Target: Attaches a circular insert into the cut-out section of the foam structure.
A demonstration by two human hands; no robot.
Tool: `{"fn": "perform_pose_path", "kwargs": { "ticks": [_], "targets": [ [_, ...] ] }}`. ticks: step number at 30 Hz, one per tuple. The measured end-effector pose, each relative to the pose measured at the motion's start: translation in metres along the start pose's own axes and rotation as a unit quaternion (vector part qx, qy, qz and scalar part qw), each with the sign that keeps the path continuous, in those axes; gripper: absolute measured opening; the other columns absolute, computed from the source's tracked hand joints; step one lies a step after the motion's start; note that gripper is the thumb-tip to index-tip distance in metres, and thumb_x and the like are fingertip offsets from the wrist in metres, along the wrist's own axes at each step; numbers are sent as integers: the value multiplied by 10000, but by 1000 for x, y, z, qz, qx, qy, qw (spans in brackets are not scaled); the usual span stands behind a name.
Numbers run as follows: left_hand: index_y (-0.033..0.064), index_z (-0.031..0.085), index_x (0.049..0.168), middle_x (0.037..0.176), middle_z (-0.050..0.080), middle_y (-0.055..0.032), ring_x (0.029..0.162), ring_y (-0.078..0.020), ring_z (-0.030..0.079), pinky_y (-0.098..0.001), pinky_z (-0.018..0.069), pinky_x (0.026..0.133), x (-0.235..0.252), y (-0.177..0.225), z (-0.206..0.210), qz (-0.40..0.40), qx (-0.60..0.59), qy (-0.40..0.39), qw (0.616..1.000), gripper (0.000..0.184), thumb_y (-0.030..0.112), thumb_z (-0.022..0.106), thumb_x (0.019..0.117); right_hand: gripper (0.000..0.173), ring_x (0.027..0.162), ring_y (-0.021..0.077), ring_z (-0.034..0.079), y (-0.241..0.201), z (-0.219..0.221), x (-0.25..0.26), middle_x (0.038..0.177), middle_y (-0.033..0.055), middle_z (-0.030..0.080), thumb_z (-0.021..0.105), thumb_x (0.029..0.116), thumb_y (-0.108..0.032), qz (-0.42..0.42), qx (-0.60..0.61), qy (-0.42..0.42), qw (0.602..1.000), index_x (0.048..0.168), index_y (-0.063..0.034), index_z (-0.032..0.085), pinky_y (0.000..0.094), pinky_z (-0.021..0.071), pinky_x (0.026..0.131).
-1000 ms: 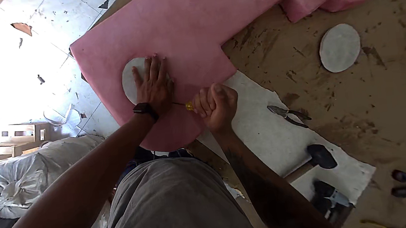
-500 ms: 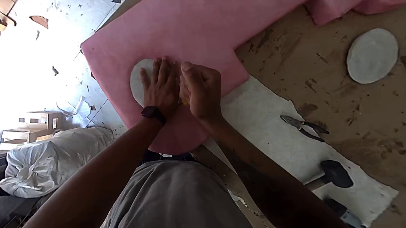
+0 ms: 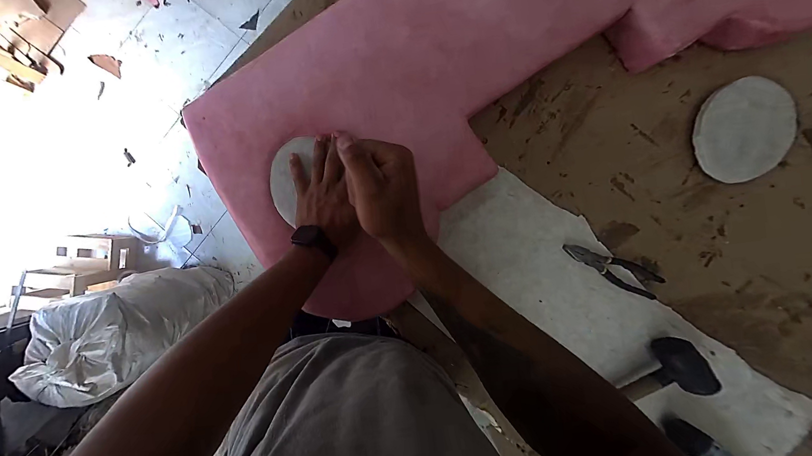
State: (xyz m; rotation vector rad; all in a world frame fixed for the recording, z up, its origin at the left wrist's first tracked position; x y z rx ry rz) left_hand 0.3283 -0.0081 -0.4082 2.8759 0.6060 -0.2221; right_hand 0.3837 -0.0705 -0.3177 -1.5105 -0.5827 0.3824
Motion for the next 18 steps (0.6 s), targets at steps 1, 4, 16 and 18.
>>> {"fn": "perform_pose_path", "kwargs": {
  "ticks": [1, 4, 16, 18],
  "targets": [
    [166, 243, 1643, 1725, 165, -56, 1599, -312, 41, -724, 21, 1201, -4, 3, -2, -6, 5, -22, 1000, 660, 431, 360, 1051, 504, 423, 141, 392, 0, 2, 2, 503, 5, 390, 520, 1070, -244, 4, -24, 6, 1000, 587, -107, 479, 329, 332, 416],
    [145, 269, 1633, 1710, 220, -69, 1596, -324, 72, -741, 32, 1190, -9, 5, -9, -12, 14, -31, 999, 640, 404, 380, 1058, 516, 425, 155, 377, 0, 3, 1, 507, 15, 372, 513, 1076, -249, 16, -16, 6, 1000, 583, -105, 458, 338, 320, 420],
    [134, 520, 1487, 1612, 423, -41, 1520, -240, 332, -553, 173, 1252, -9, -5, -28, -66, -114, 51, 990, 450, 210, 443, 1050, 528, 403, 179, 383, 10, 0, 2, 502, 40, 380, 475, 1093, -306, 69, 85, -96, 989, 616, -78, 453, 349, 341, 401],
    [140, 422, 1558, 1688, 259, -76, 1550, -286, 247, -595, 154, 1233, -9, -2, -22, -63, -55, 20, 996, 569, 264, 509, 1009, 525, 396, 176, 411, 8, 0, -5, 504, 46, 403, 452, 1103, -283, 76, 126, -123, 981, 624, -68, 449, 339, 380, 386]
  ]
}}
Point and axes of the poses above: each hand's wrist, its own x-axis towards the middle knuckle, its own z-axis out of the palm, y = z × x, the point moved 9 cm from there along x, towards the middle knuckle
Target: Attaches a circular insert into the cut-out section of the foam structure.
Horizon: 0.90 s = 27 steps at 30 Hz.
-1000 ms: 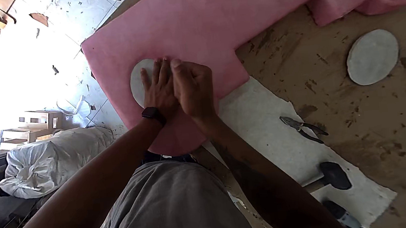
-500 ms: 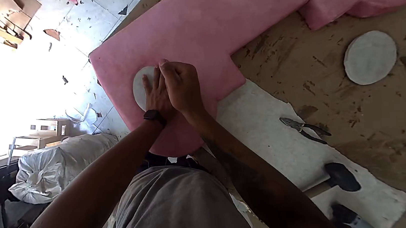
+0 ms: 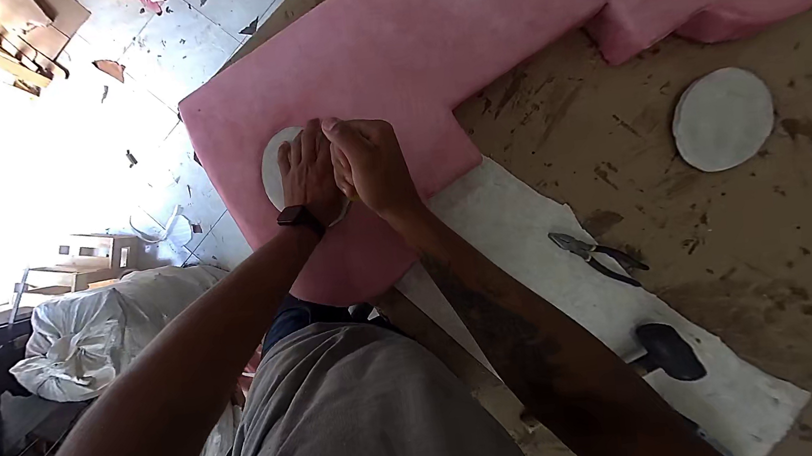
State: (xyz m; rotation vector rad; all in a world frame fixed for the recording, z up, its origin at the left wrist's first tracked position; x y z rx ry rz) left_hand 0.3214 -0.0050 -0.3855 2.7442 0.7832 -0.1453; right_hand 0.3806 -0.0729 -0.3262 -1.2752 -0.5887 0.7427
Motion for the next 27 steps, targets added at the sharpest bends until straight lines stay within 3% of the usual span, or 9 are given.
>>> {"fn": "perform_pose_path", "kwargs": {
  "ticks": [2, 4, 8, 11, 15, 18, 22, 24, 27],
  "targets": [
    [156, 348, 1604, 1730, 117, -80, 1589, -299, 118, -642, 76, 1237, 3, 2, 2, 0, 26, 3, 1000, 619, 311, 496, 1023, 533, 399, 167, 369, 1, 0, 3, 502, 36, 373, 455, 1098, -286, -2, -10, 9, 1000, 607, -80, 430, 331, 324, 387],
    [138, 313, 1620, 1729, 122, -97, 1597, -312, 61, -684, 26, 1226, 5, 1, 4, 4, 37, 17, 999, 649, 333, 473, 1022, 554, 404, 168, 372, 3, 4, 16, 490, 29, 375, 473, 1089, -309, -12, -73, 26, 997, 579, -92, 438, 346, 318, 405],
    [124, 310, 1618, 1713, 201, -89, 1596, -297, 93, -681, 18, 1227, 3, -1, 6, 11, 34, 40, 999, 636, 381, 412, 1046, 544, 406, 165, 382, 6, 7, 22, 491, 25, 376, 473, 1089, -289, -8, -109, 43, 993, 579, -102, 426, 346, 327, 404],
    [108, 321, 1609, 1693, 268, -79, 1592, -280, 121, -667, 16, 1229, -3, -4, 6, -2, 40, 25, 999, 670, 375, 478, 1015, 583, 405, 160, 361, 15, 18, 34, 479, 20, 363, 478, 1086, -334, 25, -139, 39, 989, 551, -113, 409, 350, 288, 413],
    [168, 382, 1589, 1694, 263, -53, 1586, -283, 147, -654, 72, 1235, -3, -1, 0, 2, 12, 13, 1000, 549, 276, 442, 1055, 568, 382, 169, 354, 6, 4, 13, 483, 31, 361, 481, 1088, -375, 26, -59, 26, 998, 598, -92, 432, 345, 317, 382],
    [218, 452, 1552, 1680, 302, -16, 1580, -273, 181, -641, 100, 1243, -2, -1, -4, 1, -1, 18, 1000, 480, 235, 346, 1084, 529, 397, 150, 370, -23, -12, -29, 496, 17, 379, 478, 1091, -336, -22, -32, 10, 999, 623, -91, 464, 329, 337, 391],
    [207, 455, 1551, 1674, 315, -56, 1573, -311, 198, -671, 117, 1226, -12, -8, -4, 7, -8, 6, 1000, 491, 199, 333, 1076, 438, 446, 101, 432, -121, -24, -64, 522, -62, 422, 497, 1069, -332, -202, 61, -16, 977, 658, -185, 473, 324, 445, 463],
    [187, 471, 1536, 1668, 321, -76, 1570, -322, 198, -670, 129, 1225, -19, 2, -7, 20, -15, -4, 1000, 482, 189, 338, 1073, 424, 436, 122, 416, -121, -61, -89, 551, -24, 409, 468, 1087, -314, -137, 20, 72, 988, 697, -148, 449, 320, 440, 439],
    [163, 459, 1543, 1675, 304, -70, 1578, -311, 173, -638, 95, 1245, -8, 6, -17, 9, -27, -18, 999, 475, 207, 311, 1094, 376, 478, 79, 413, -27, -161, -162, 626, -59, 428, 499, 1063, -471, 107, 3, 237, 966, 823, -184, 539, 255, 428, 460]
  ]
}}
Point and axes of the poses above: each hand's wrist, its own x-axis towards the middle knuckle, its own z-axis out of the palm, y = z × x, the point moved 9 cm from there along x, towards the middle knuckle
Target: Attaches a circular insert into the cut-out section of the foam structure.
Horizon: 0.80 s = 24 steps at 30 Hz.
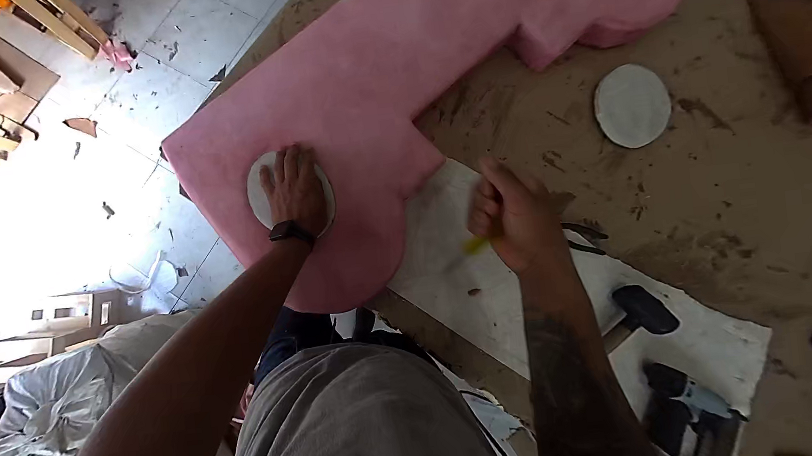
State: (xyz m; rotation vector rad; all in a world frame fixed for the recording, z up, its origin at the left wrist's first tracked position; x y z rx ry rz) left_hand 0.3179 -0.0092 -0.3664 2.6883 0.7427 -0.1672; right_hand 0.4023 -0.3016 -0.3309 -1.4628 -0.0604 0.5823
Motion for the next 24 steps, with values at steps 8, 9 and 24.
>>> {"fn": "perform_pose_path", "kwargs": {
  "ticks": [8, 9, 24],
  "targets": [
    [266, 366, 1601, 1698, 262, -10, 1585, -237, 166, -547, 175, 1269, 20, -55, 40, 224, 76, 4, 972, 632, 574, 322, 1052, 469, 1116, 305, 647, 73, -257, -139, 1268, 229, 626, 578, 1033, -309, -4, -318, 389, 865, 1362, 23, 546, 524, 547, 955],
    [278, 337, 1614, 1709, 231, -1, 1592, -229, 131, -548, 154, 1276, 20, -59, 39, 259, 81, -15, 962, 697, 651, 331, 1026, 520, 1149, 354, 637, 76, -285, -173, 1268, 261, 631, 586, 1015, -381, 20, -374, 443, 814, 1342, 23, 576, 556, 516, 997],
    [349, 283, 1629, 1740, 96, 1, 1602, -291, -2, -638, 11, 1263, 11, -60, 47, 362, 76, -63, 927, 1054, 932, 457, 768, 427, 628, 181, 632, 88, -126, -183, 918, 61, 622, 392, 1112, -383, 47, -223, 426, 876, 1438, -112, 447, 418, 594, 576]
  ]
}}
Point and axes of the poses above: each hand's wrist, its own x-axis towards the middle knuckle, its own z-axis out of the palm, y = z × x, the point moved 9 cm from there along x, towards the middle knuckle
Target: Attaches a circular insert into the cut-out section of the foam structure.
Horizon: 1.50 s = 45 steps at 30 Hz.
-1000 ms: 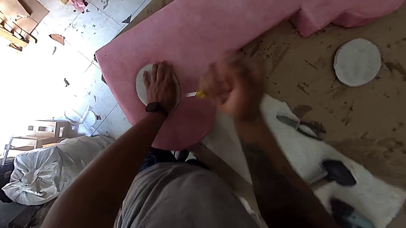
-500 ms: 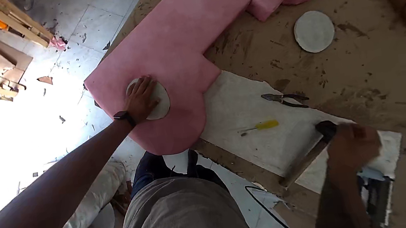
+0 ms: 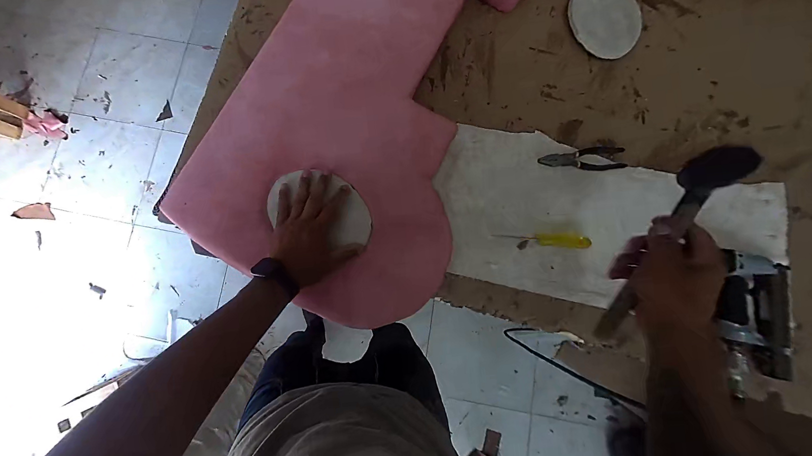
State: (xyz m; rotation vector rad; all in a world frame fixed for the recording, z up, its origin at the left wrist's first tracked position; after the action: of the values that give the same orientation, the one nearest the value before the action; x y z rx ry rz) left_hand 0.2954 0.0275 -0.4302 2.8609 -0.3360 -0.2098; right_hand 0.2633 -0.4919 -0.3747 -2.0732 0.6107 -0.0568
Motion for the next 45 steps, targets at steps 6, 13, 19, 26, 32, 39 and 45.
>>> {"fn": "perform_pose_path", "kwargs": {
  "ticks": [6, 13, 19, 26, 32, 39, 45],
  "targets": [
    [275, 191, 1658, 1743, 49, -4, 1600, -293, -28, -663, -60, 1234, 0, -10, 1, -100, -42, 3, 994, 1367, 996, 567, 559, 601, 436, 199, 459, -86, 181, -163, 588, 43, 458, 337, 1041, -636, -38, 29, -279, 959, 1028, -102, 613, 376, 449, 407],
    [296, 150, 1663, 1745, 13, 20, 1599, -278, -67, -659, -91, 1227, -2, -6, 3, -129, -76, -5, 989, 1390, 923, 677, 541, 561, 566, 238, 588, -90, 199, -156, 651, 44, 547, 319, 1053, -615, -181, -267, -259, 910, 1103, -128, 593, 486, 514, 519],
    [281, 191, 1657, 1744, 31, -9, 1600, -294, -47, -665, -70, 1232, -8, -4, 4, -131, -87, 8, 988, 1349, 866, 723, 564, 541, 404, 174, 457, -162, 180, -151, 575, 5, 465, 311, 1059, -609, -190, -109, -266, 939, 1073, -136, 574, 366, 432, 354],
    [269, 200, 1656, 1745, 28, -5, 1599, -302, -46, -665, -52, 1237, -5, -12, -4, -146, -84, 6, 986, 1347, 874, 719, 571, 587, 552, 231, 574, -107, 199, -129, 658, 49, 554, 345, 1038, -648, -121, -260, -323, 902, 1062, -135, 629, 457, 516, 513],
    [277, 164, 1661, 1745, -14, 4, 1598, -295, -70, -658, -62, 1235, -7, -8, 2, -153, -71, -17, 985, 1375, 918, 682, 560, 588, 548, 241, 574, -114, 207, -146, 658, 61, 551, 357, 1041, -635, -158, -246, -308, 905, 1171, -123, 614, 475, 522, 508],
    [302, 292, 1629, 1738, 104, -27, 1600, -313, 18, -650, 36, 1256, -10, -23, -7, -95, -100, 11, 990, 1034, 852, 560, 796, 556, 477, 208, 528, -101, 201, -152, 624, 42, 514, 327, 1040, -658, -88, -157, -358, 916, 1046, -167, 586, 392, 494, 440],
    [290, 172, 1662, 1742, 32, -74, 1599, -332, -23, -700, -18, 1229, -19, -46, -9, -75, 16, 2, 997, 953, 868, 206, 904, 625, 397, 145, 428, -151, 183, -228, 579, 8, 454, 293, 1044, -669, -122, 77, -302, 942, 923, -118, 562, 314, 408, 339]
  ]
}}
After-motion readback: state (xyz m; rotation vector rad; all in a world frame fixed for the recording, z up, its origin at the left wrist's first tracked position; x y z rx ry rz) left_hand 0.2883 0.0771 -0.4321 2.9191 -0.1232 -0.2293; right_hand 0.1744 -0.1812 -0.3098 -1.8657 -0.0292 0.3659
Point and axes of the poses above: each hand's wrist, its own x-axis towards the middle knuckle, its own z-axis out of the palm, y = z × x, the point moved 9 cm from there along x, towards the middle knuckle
